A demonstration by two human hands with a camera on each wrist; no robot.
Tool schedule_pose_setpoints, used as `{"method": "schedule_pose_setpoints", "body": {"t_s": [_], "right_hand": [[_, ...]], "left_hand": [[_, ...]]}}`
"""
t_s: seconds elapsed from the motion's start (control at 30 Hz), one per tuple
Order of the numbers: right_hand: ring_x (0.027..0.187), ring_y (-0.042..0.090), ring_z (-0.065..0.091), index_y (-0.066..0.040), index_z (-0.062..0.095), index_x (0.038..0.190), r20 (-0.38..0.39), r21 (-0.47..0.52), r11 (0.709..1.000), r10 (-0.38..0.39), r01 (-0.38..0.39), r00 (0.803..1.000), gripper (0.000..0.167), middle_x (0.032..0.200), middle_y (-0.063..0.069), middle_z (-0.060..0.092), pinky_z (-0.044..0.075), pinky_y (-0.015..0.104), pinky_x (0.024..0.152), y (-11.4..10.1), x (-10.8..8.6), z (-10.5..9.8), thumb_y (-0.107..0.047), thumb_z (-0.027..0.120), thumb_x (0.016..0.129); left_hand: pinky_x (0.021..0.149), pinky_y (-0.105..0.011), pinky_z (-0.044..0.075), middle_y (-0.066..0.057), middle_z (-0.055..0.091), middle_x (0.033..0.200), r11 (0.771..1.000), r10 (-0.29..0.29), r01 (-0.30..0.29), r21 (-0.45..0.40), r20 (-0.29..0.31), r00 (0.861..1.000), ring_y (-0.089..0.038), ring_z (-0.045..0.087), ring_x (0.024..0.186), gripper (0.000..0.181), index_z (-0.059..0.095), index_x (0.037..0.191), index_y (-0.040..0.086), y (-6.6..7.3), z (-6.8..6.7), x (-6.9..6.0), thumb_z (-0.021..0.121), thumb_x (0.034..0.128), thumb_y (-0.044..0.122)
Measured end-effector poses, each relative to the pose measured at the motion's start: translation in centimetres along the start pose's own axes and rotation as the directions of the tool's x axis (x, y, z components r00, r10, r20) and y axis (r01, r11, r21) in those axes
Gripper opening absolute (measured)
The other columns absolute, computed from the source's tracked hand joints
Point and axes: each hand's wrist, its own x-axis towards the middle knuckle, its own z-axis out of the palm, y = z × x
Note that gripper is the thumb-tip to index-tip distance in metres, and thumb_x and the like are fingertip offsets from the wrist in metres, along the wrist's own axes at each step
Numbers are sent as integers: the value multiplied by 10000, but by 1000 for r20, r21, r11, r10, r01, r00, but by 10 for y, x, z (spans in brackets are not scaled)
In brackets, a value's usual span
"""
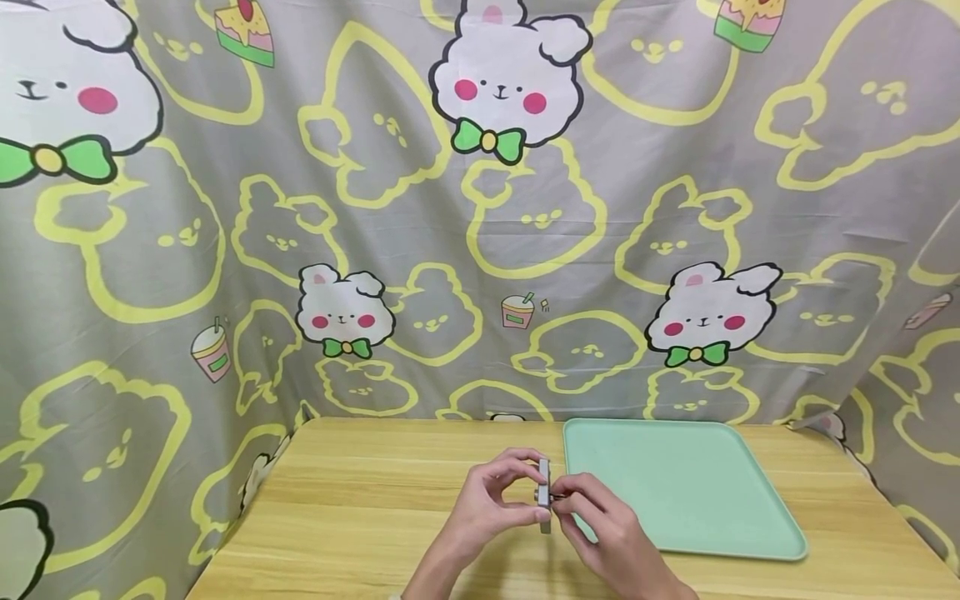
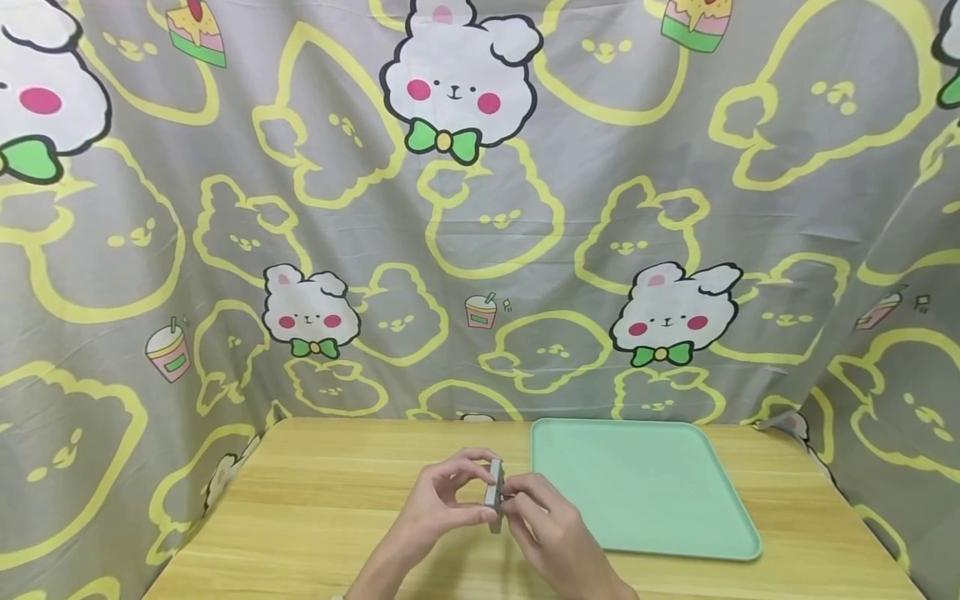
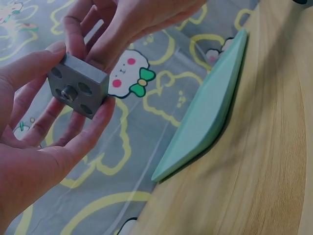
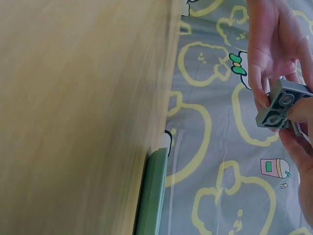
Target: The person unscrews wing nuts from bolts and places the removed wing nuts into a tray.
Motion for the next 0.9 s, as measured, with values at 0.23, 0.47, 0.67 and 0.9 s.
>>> {"method": "schedule_pose_setpoints", "body": {"t_s": [0.23,0.47,0.67,0.9], "right_hand": [[945,244,669,-92,630,960,2,156,959,237,-235,971,212,1078,111,657,580,187,909,-2,-6,-4,65,747,878],[1029,240,703,-1,611,1036,90,404,640,683,-654,725,151,1086,191,648,622,339,905,-10,2,-11,90,682,937],[983,301,723,106,600,1155,309,483,182,880,-856,362,292,1107,204,655,635,388,883,-9,8,-17,-143,661,1015],[1047,244,695,99,573,1295,564,487,-77,789,-870,245,399,1140,123,698,603,369,961,0,3,-22,-183,646,1023]], "left_hand": [[910,-518,613,-225,540,1357,1000,17,-17,4,-7,1000,-379,546,1255,359,661,1107,-127,1,0,0,839,805,-53],[900,-516,619,-217,536,1359,999,39,-38,31,-10,999,-349,546,1265,347,675,1103,-96,2,0,0,828,791,-83],[898,-496,624,-219,538,1364,993,69,-71,95,20,997,-312,538,1271,320,694,1079,-66,3,3,0,829,789,-89],[884,-480,630,-211,538,1369,984,82,-89,152,50,995,-317,535,1261,289,718,1066,-34,4,8,-1,828,801,-71]]}}
